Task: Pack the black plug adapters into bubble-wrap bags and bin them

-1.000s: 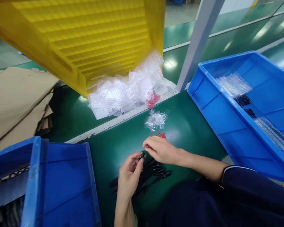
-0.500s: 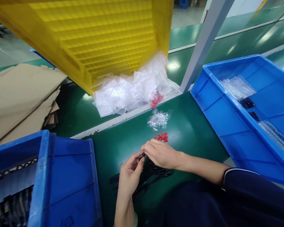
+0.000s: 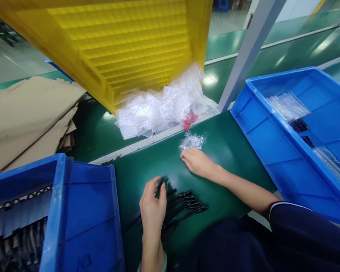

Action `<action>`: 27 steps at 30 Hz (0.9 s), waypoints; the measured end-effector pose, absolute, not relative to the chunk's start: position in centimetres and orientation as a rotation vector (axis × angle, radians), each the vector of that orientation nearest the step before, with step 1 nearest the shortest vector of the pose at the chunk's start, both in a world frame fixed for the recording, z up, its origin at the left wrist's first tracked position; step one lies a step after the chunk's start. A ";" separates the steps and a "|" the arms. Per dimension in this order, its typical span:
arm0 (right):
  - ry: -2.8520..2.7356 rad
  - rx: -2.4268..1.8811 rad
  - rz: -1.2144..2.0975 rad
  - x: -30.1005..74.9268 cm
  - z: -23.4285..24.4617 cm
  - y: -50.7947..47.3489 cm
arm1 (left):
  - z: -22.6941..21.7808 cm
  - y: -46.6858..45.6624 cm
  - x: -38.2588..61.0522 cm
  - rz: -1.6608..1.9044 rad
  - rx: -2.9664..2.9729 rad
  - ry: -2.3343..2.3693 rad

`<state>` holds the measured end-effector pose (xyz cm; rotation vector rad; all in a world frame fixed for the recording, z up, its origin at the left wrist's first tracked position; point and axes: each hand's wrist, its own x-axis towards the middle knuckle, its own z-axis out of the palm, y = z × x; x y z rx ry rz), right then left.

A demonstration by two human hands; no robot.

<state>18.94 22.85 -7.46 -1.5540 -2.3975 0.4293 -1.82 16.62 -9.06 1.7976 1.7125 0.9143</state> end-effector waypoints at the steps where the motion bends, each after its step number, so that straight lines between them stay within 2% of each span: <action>1: -2.411 -1.603 0.415 19.5 -7.7 23.7 | -9.0 16.7 -1.9 0.951 1.846 1.744; 6: -2.478 -1.683 0.397 20.5 -9.1 25.5 | -8.7 16.5 -1.9 1.008 2.007 1.607; 12: -2.547 -1.681 0.407 19.9 -9.5 25.0 | -8.8 15.8 -1.2 0.607 2.128 1.420; 19: -2.457 -1.633 0.451 19.5 -9.0 24.4 | -8.6 15.1 0.1 0.342 2.159 1.282; 27: -2.210 -1.390 0.773 18.8 -6.5 19.8 | -8.3 15.5 0.1 0.441 1.876 1.245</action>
